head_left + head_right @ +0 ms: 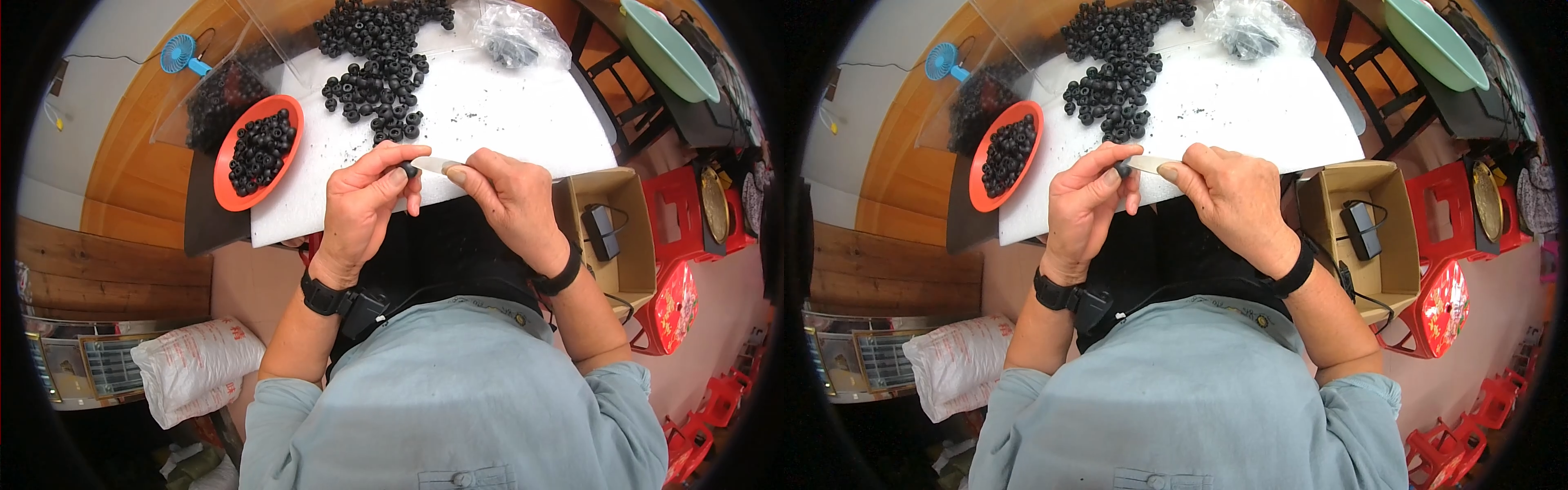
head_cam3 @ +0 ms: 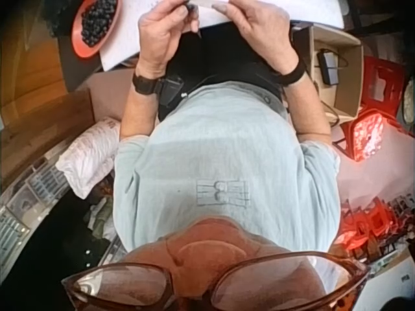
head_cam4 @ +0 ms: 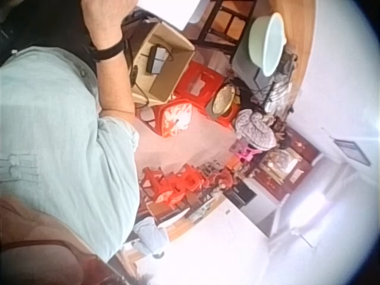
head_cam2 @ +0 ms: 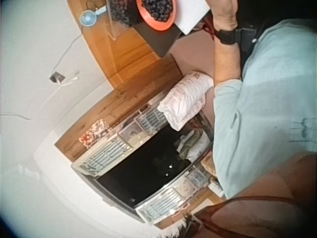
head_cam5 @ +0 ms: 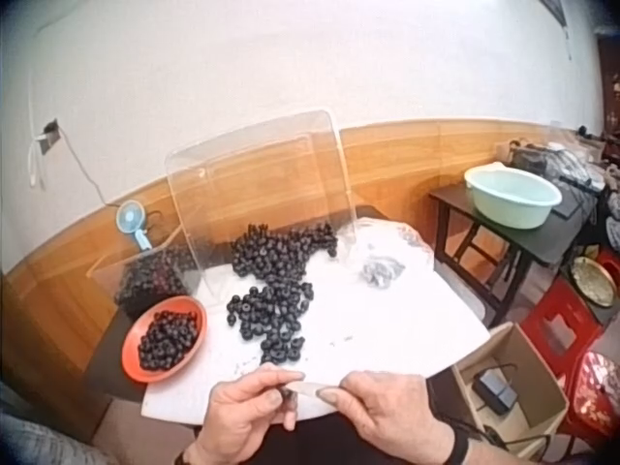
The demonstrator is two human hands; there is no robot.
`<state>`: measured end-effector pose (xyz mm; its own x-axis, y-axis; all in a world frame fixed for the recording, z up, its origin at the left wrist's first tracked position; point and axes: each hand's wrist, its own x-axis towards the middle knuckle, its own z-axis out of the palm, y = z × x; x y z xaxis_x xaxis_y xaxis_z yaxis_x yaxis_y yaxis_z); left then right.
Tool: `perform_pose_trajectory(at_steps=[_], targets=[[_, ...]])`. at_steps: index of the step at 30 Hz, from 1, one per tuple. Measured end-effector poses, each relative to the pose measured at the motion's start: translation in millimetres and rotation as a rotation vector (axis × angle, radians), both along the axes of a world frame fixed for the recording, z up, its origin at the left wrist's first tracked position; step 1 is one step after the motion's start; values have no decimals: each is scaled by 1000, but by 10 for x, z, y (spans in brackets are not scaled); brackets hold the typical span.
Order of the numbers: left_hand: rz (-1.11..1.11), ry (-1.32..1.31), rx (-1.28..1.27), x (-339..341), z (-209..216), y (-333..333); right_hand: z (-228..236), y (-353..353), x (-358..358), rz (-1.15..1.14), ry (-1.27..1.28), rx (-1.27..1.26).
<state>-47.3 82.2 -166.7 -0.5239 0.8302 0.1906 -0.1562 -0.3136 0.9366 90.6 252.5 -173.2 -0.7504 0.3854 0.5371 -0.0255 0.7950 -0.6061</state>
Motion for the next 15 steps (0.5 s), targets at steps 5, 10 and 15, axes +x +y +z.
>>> perform_pose_trajectory(at_steps=[5,10,15], targets=[[41,-10,8,41,-19,17,-5,3,0,17,5,12],[62,-3,23,60,-43,31,-37,8,-6,11,12,44],[80,22,27,80,-73,38,-69,-4,-6,9,28,49]])
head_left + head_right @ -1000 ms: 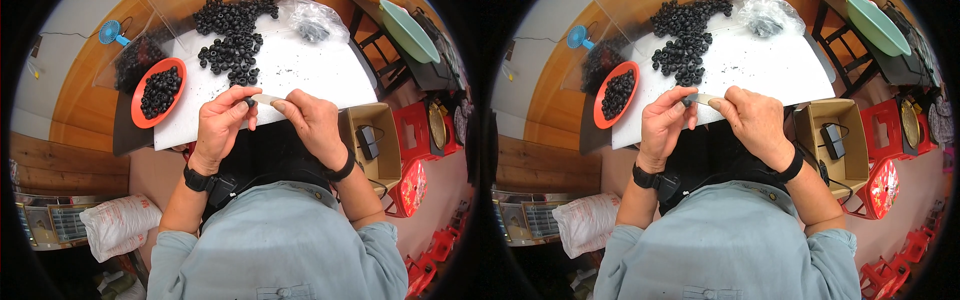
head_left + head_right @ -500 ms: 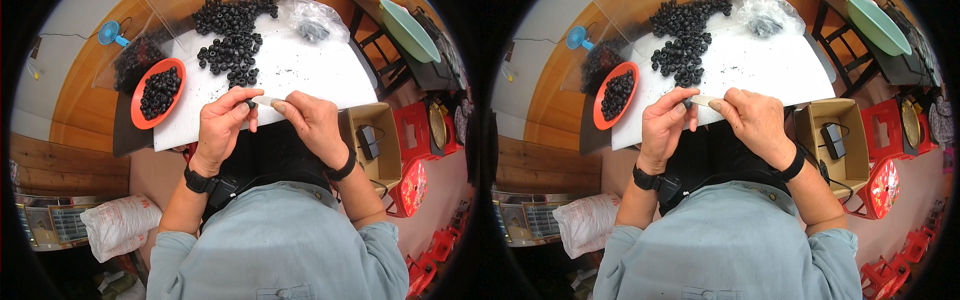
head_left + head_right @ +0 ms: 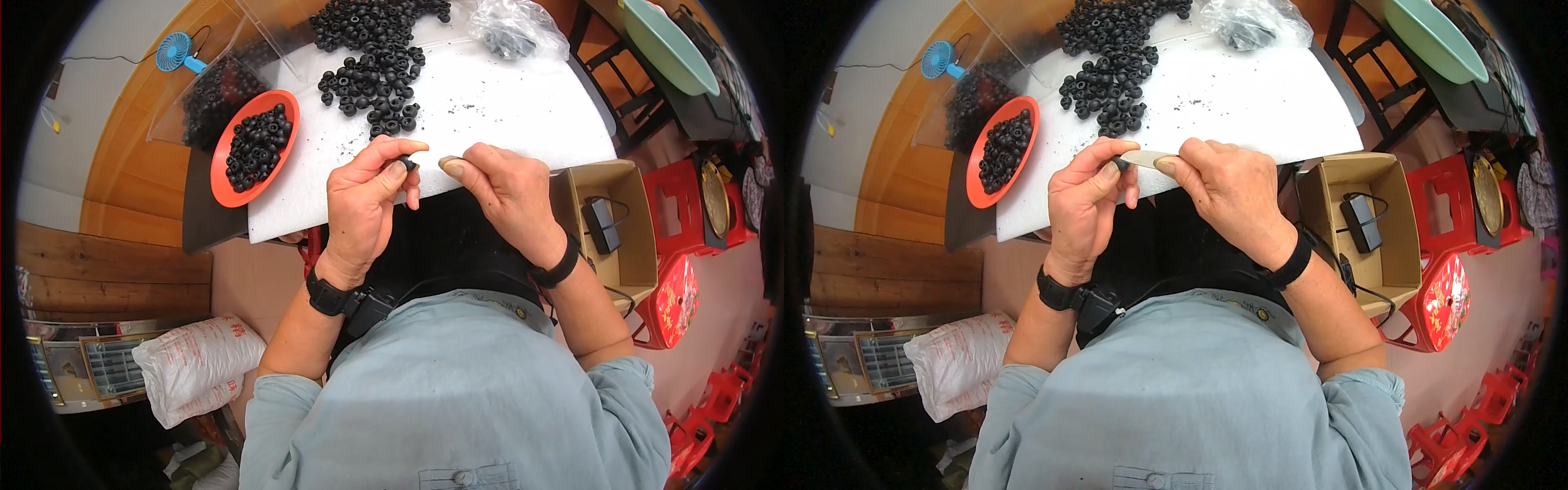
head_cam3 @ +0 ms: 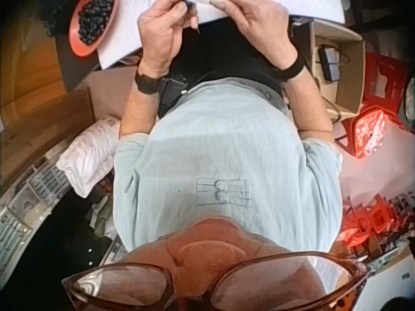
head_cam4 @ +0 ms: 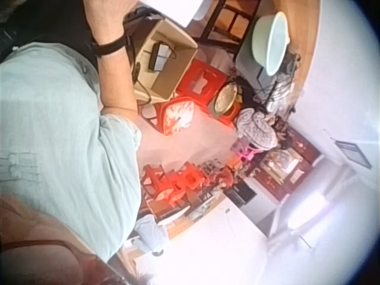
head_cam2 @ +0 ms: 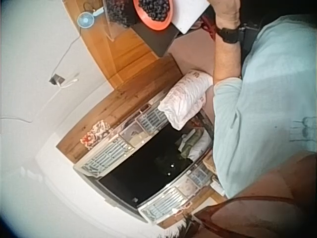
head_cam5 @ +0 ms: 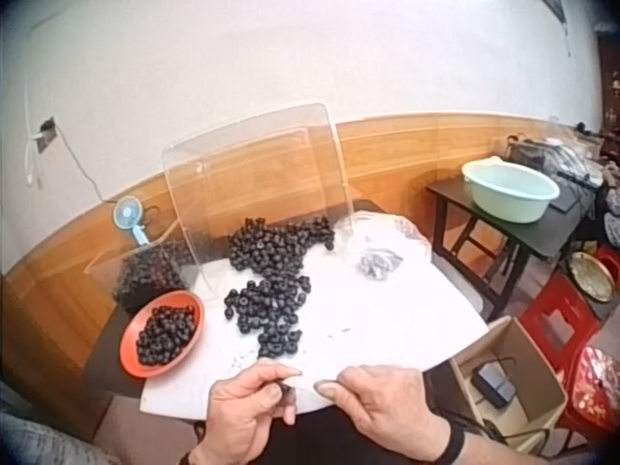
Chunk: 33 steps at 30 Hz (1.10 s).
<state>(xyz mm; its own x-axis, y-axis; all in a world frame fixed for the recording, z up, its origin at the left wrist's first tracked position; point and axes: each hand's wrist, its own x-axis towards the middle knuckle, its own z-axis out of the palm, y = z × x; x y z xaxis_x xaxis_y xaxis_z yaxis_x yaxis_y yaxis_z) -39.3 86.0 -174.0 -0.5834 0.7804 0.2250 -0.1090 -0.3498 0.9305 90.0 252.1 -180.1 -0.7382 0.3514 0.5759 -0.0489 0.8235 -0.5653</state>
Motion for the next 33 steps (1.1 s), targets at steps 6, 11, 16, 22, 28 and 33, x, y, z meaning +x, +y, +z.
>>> perform_pose_trajectory(at_steps=[6,11,16,22,28,33], targets=[[48,4,-22,44,31,42,-44,2,-1,28,62,47],[17,-86,-17,1,49,-2,-66,78,49,128,112,-611],[60,-93,-18,-6,127,-106,-6,-8,22,78,35,-458],[572,399,-125,-423,499,-537,-41,-28,114,29,33,-386],[911,1143,-549,-1021,804,-994,-53,-64,95,28,44,-395],[1096,992,52,-427,1349,-1087,-68,-20,101,60,84,-480]])
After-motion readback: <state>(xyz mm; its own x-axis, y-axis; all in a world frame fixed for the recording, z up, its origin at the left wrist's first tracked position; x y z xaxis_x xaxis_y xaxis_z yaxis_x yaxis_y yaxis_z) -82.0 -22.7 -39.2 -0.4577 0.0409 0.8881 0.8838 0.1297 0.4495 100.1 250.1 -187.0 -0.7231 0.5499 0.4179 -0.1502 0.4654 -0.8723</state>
